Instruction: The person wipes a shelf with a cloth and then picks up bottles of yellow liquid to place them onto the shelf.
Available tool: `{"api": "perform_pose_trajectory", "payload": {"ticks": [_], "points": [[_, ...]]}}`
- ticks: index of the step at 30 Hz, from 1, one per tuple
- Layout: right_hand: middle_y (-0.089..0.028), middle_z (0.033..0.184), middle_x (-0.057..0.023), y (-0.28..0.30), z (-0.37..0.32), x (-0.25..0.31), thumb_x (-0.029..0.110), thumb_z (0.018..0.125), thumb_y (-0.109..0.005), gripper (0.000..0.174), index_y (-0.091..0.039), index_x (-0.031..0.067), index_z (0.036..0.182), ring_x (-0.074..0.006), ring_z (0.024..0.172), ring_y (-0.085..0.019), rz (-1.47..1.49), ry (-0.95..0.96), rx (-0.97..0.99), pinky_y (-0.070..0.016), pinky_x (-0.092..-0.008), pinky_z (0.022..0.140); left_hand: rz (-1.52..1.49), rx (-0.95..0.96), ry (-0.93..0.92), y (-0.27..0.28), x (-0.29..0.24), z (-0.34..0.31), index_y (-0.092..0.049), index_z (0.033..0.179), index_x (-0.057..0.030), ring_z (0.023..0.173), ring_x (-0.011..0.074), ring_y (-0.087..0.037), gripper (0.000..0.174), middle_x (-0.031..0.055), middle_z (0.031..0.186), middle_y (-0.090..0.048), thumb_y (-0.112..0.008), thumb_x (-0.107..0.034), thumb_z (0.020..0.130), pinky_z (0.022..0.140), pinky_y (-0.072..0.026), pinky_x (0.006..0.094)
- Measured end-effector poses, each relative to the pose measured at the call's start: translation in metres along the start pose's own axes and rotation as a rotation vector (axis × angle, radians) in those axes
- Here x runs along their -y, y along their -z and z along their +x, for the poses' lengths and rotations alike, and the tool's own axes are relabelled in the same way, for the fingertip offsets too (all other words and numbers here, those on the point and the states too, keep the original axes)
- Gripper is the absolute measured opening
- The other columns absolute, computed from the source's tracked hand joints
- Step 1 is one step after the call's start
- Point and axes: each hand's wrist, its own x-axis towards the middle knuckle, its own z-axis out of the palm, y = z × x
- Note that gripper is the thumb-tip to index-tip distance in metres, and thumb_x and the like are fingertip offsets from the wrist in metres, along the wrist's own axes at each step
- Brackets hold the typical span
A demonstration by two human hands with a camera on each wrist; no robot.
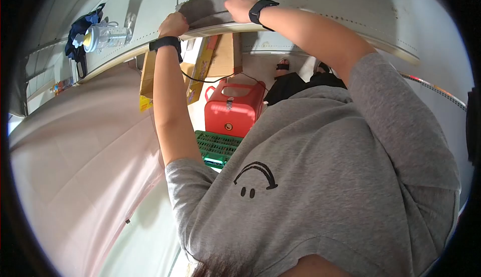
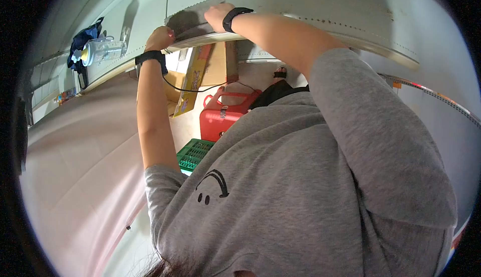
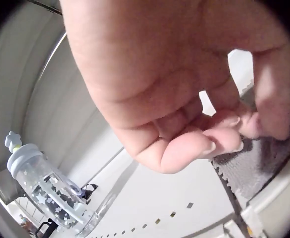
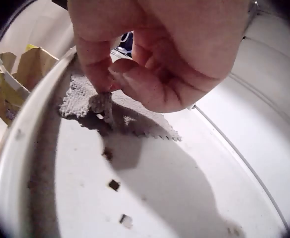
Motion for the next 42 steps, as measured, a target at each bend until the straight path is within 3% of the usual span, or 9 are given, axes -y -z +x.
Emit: {"api": "perform_pose_trajectory", "payload": {"ticks": [5, 9, 13, 19, 20, 26, 29, 38, 42], "points": [[-0.058, 0.093, -0.0162, 0.024, 0.002, -0.029, 0.008, 0.07, -0.055, 0.019, -0.06, 0.0028, 0.088, -0.0296, 0.087, -0.057, -0.068, -0.17, 0.19, -0.0474, -0.0389, 0.07, -0.035, -0.038, -0.121, 0.01, -0.035, 0.019, -0.062, 0.084, -0.0063, 0.087, 0.0313, -0.055, 0.026, 0.0165, 0.091, -0.058, -0.049, -0.02, 0.066, 0.075, -0.0442, 0.0383], [-0.059, 0.085, -0.0184, 0.006, 0.002, -0.089, 0.005, 0.068, -0.053, 0.018, -0.058, 0.0015, 0.086, -0.0302, 0.078, -0.059, -0.192, -0.289, -0.165, -0.0481, -0.0383, 0.066, -0.05, -0.155, -0.202, 0.022, -0.085, 0.059, -0.062, 0.084, -0.007, 0.087, 0.0314, -0.055, 0.025, 0.0165, 0.091, -0.058, -0.048, -0.019, 0.067, 0.076, -0.0441, 0.0385], [-0.059, 0.086, -0.0196, 0.053, -0.028, -0.142, 0.009, 0.071, -0.051, 0.018, -0.061, 0.0002, 0.082, -0.0323, 0.084, -0.057, -0.166, -0.396, -0.059, -0.0462, -0.0404, 0.07, -0.109, -0.462, -0.283, 0.027, -0.155, 0.061, -0.063, 0.085, -0.0096, 0.088, 0.0307, -0.056, 0.025, 0.0153, 0.092, -0.059, -0.047, -0.017, 0.067, 0.077, -0.0443, 0.0381], [-0.058, 0.07, -0.0201, 0.023, -0.059, -0.179, 0.004, 0.065, -0.052, 0.01, -0.059, -0.001, 0.069, -0.0303, 0.068, -0.059, -0.251, -0.243, 0.23, -0.0469, -0.0378, 0.06, -0.015, -0.088, -0.375, 0.02, -0.194, 0.043, -0.063, 0.084, -0.0101, 0.086, 0.0299, -0.057, 0.024, 0.0137, 0.09, -0.06, -0.048, -0.013, 0.066, 0.077, -0.0448, 0.0363], [-0.055, 0.059, -0.0204, 0.023, -0.082, -0.176, 0.006, 0.062, -0.052, 0.011, -0.055, -0.0024, 0.057, -0.0299, 0.059, -0.057, -0.015, -0.147, 0.059, -0.0448, -0.0391, 0.055, 0.036, -0.05, -0.42, 0.021, -0.193, 0.035, -0.063, 0.083, -0.0096, 0.083, 0.0291, -0.057, 0.023, 0.0132, 0.088, -0.06, -0.05, -0.012, 0.065, 0.074, -0.0455, 0.0351], [-0.058, 0.075, -0.0194, 0.017, -0.124, -0.151, 0.007, 0.064, -0.052, 0.011, -0.055, -0.0007, 0.071, -0.0335, 0.068, -0.056, 0.167, -0.209, 0.145, -0.0441, -0.0414, 0.062, -0.047, 0.132, -0.536, 0.021, -0.186, -0.004, -0.062, 0.08, -0.0082, 0.079, 0.0278, -0.058, 0.02, 0.0132, 0.078, -0.061, -0.052, -0.011, 0.063, 0.068, -0.0452, 0.0346], [-0.055, 0.064, -0.0147, 0.007, -0.115, -0.16, 0.007, 0.061, -0.053, 0.005, -0.054, 0.0031, 0.064, -0.0301, 0.064, -0.054, 0.074, -0.177, -0.082, -0.042, -0.039, 0.056, -0.049, 0.106, -0.523, 0.023, -0.191, 0.001, -0.062, 0.079, -0.0084, 0.078, 0.0284, -0.058, 0.019, 0.013, 0.079, -0.061, -0.052, -0.012, 0.063, 0.068, -0.0452, 0.0352], [-0.058, 0.087, -0.0226, 0.058, -0.079, -0.184, 0.007, 0.074, -0.048, 0.018, -0.06, -0.0033, 0.083, -0.0308, 0.083, -0.057, -0.095, -0.585, 0.003, -0.0462, -0.0393, 0.069, -0.119, -0.259, -0.193, 0.032, -0.232, 0.064, -0.063, 0.087, -0.0144, 0.089, 0.0278, -0.056, 0.022, 0.0099, 0.089, -0.061, -0.05, -0.018, 0.069, 0.08, -0.0439, 0.0348], [-0.058, 0.089, -0.0221, 0.065, -0.094, -0.201, 0.007, 0.074, -0.049, 0.019, -0.059, -0.0034, 0.086, -0.0316, 0.083, -0.057, -0.11, -0.602, 0.064, -0.0462, -0.04, 0.07, -0.122, -0.237, -0.337, 0.031, -0.253, 0.055, -0.062, 0.087, -0.014, 0.088, 0.0294, -0.056, 0.023, 0.0111, 0.089, -0.061, -0.05, -0.019, 0.069, 0.079, -0.044, 0.0366]]}}
